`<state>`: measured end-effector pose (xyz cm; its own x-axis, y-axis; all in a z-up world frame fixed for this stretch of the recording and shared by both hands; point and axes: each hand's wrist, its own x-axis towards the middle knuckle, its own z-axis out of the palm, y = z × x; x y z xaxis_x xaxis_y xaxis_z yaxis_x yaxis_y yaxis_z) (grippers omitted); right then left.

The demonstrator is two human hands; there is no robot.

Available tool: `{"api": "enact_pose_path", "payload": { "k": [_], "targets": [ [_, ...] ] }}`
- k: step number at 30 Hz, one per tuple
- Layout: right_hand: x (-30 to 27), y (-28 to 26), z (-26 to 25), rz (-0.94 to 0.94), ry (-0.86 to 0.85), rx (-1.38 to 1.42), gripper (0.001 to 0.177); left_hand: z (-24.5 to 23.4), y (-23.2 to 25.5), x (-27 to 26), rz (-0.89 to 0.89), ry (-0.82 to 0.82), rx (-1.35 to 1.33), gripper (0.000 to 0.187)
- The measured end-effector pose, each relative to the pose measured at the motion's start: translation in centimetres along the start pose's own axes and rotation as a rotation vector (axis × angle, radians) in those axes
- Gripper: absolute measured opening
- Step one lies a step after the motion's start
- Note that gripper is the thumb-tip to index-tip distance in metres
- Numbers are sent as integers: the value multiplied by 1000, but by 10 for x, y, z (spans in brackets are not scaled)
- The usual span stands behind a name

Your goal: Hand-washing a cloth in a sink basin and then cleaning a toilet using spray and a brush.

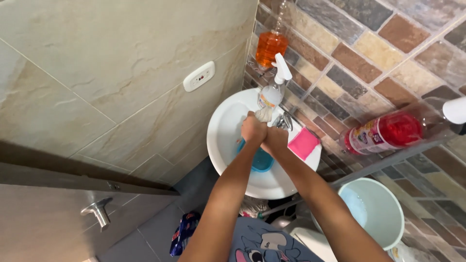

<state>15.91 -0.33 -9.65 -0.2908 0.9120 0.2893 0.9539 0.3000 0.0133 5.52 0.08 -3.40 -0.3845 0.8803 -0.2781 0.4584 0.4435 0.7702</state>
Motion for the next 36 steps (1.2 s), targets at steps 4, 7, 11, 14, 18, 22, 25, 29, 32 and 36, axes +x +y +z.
{"api": "enact_pose_path", "payload": {
  "k": [4, 7, 11, 14, 18, 22, 25, 29, 32, 36],
  "targets": [
    [3, 12, 14, -107, 298, -43, 17, 15, 3, 11, -1, -1, 77, 40],
    [6, 10, -21, -203, 498, -84, 30, 20, 1, 15, 12, -23, 131, 40],
    [-4, 15, -30, -289, 485, -81, 25, 7, -7, 16, 22, -95, -7, 49],
    [-21, 21, -52, -191, 27, -61, 44, -15, -12, 12, 43, -102, -84, 55],
    [-37, 24, -155, -35, -277, 173, 53, -50, -25, -6, 59, -165, -209, 77],
    [-41, 62, -205, -98, -36, 254, 47, -69, -8, -36, -50, -287, -153, 73],
    [-41, 101, -242, -203, 352, 254, 36, -71, 15, -52, -23, -373, -179, 77],
    [-43, 127, -347, -170, 615, 102, 19, -68, 60, -75, -89, -482, -433, 75],
    [-40, 149, -385, -44, 674, -79, 28, -43, 75, -74, -48, -527, -625, 54],
    [-39, 166, -420, 130, 569, -471, 44, -12, 90, -72, 242, -576, -579, 44]
  ]
}}
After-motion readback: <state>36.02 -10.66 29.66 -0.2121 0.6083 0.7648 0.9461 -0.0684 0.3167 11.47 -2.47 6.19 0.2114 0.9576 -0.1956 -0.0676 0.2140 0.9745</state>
